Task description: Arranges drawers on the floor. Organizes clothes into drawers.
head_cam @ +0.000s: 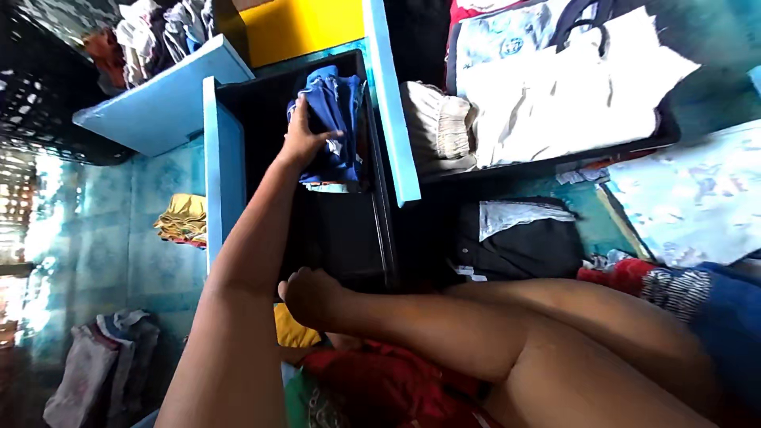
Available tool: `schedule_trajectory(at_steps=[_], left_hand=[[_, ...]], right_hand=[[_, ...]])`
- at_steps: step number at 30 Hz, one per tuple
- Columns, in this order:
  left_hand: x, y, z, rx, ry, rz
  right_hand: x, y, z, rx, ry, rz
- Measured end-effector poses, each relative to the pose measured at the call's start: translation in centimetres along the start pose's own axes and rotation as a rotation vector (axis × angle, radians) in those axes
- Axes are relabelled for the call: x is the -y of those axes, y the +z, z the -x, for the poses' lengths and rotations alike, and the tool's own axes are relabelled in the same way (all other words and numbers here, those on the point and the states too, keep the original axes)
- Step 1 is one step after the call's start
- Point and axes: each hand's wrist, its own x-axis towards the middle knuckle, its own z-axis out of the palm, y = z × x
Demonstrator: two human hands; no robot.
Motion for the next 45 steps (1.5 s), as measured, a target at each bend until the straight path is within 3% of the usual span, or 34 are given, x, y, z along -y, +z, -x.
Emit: schedule_trajectory(at_steps=[6, 11, 14, 17, 19, 24, 29, 32, 37, 40, 43, 45], left_hand=[[-1.6, 0.6, 2.4, 0.159, 0.281, -0.448], [-4.5, 3.3, 1.1, 0.509, 0.137, -0.804], [-5.4, 4.1, -1.7, 0.465, 0.048, -0.862], [-6.0, 4.0, -4.0, 0.421, 0.007, -0.808], [-5.6, 4.0, -4.2, 0.361, 0.012, -0.756], [-4.4, 3.2, -2.2, 0.280, 0.170, -0.636], [-2.2, 1.6, 2.3, 0.078, 0.385, -0.529], [-1.5, 2.3, 5.5, -0.057, 0.307, -0.665], [-2.5, 3.8, 4.1, 0.304, 0.106, -0.716], [-5.1, 3.4, 3.5, 0.355, 0.036, -0.698], [-7.3, 2.1, 5.7, 0.311, 0.025, -0.670], [-8.3, 1.0, 8.7, 0.241, 0.095, -0.595]], right_hand=[[-0.3, 0.0, -0.2, 0.007, -0.022, -0.004], [-0.6, 1.1, -0.4, -0.109, -0.058, 0.067], [0.2, -0.3, 0.2, -0.032, 0.013, 0.103], [0.5, -2.7, 1.8, 0.053, 0.133, -0.083], [-0.1, -1.9, 1.6, -0.015, 0.100, -0.110], [-2.6, 1.7, -0.7, -0.349, -0.125, -0.028], [-2.2, -0.1, 0.1, -0.131, -0.079, -0.153], [-2.1, 0.0, 0.2, -0.126, -0.057, -0.217], [-2.0, 0.7, 0.4, -0.210, -0.073, -0.127], [-1.5, 1.2, -0.6, -0.265, -0.038, 0.003], [-1.7, 2.0, 0.4, -0.402, -0.125, 0.213], [-1.6, 1.1, 3.7, -0.330, -0.142, 0.163]])
